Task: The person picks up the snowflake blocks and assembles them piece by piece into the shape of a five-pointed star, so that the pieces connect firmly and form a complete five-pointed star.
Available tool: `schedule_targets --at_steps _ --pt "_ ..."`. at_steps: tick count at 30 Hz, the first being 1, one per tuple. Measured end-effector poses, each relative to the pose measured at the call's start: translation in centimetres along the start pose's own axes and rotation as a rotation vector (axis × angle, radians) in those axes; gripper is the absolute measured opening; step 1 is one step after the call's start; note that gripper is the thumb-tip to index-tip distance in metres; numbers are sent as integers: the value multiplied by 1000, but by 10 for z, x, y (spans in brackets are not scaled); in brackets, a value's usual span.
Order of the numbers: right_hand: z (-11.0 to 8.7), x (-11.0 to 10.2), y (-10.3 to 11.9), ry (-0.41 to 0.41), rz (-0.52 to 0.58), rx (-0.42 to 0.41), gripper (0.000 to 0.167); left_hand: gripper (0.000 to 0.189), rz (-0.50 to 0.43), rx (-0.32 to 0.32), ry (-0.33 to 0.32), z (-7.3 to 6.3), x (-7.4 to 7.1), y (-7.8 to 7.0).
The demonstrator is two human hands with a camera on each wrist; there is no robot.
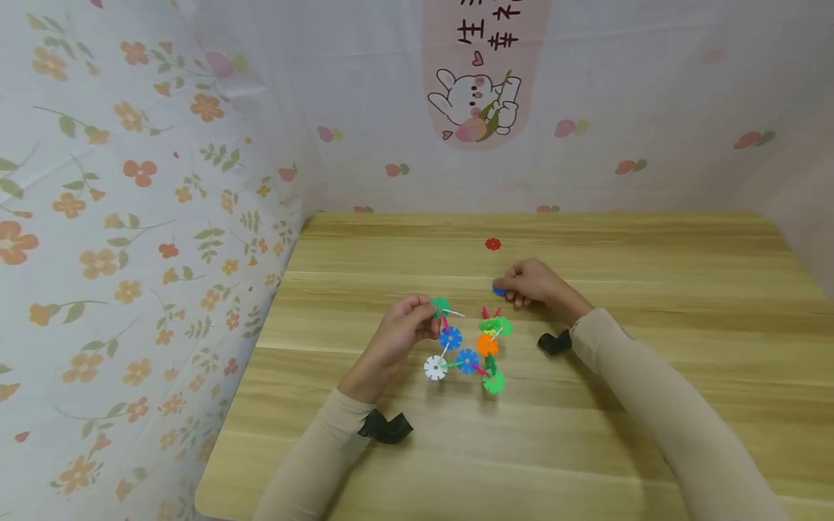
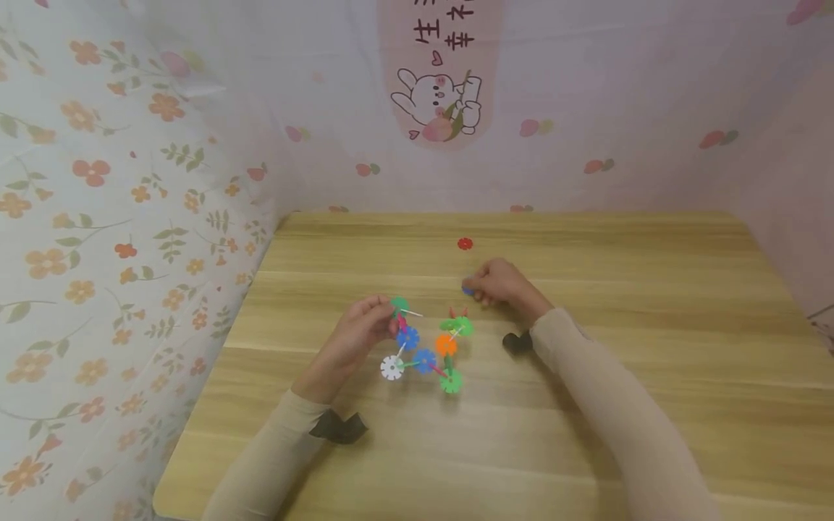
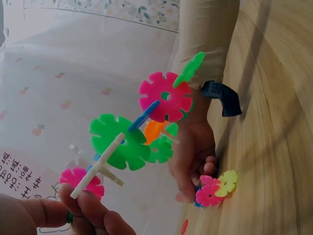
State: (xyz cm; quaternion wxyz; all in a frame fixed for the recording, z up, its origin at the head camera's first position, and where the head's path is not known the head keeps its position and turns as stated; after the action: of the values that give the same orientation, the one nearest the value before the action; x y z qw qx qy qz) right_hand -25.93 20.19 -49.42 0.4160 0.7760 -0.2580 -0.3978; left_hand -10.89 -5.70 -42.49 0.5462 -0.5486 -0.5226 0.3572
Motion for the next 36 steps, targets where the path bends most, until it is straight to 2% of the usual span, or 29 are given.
schedule_targets --at_steps 7,11,14,17,22,29,36 --pt "-30 8 10 72 230 -76 29 11 -4 -15 -11 3 3 2" --pt "-55 16 32 104 315 -203 26 12 3 -17 2 5 5 2" --pt "-72 24 48 160 338 -316 26 12 2 -13 12 7 7 1" --pt "-85 30 55 189 359 -380 28 11 -1 -7 16 8 9 1" --pt "-96 36 57 181 380 -400 28 10 -5 -2 19 9 13 0" --pt "-97 42 59 209 394 -458 20 8 6 -9 14 9 16 -3" --pt "-101 47 61 158 367 -443 21 9 31 2 -5 8 18 -3"
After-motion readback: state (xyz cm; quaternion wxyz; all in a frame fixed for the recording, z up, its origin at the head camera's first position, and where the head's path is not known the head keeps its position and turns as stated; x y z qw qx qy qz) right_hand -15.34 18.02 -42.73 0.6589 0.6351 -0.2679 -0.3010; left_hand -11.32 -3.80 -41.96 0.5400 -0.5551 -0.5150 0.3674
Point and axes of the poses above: each hand's wrist, its own z-axis towards the middle knuckle, its own x-axis out of the palm, y = z × x, the point moved 2 cm from there along z, towards the middle knuckle, and after that the axes turned 1 degree about y, right-handed, at the moved point
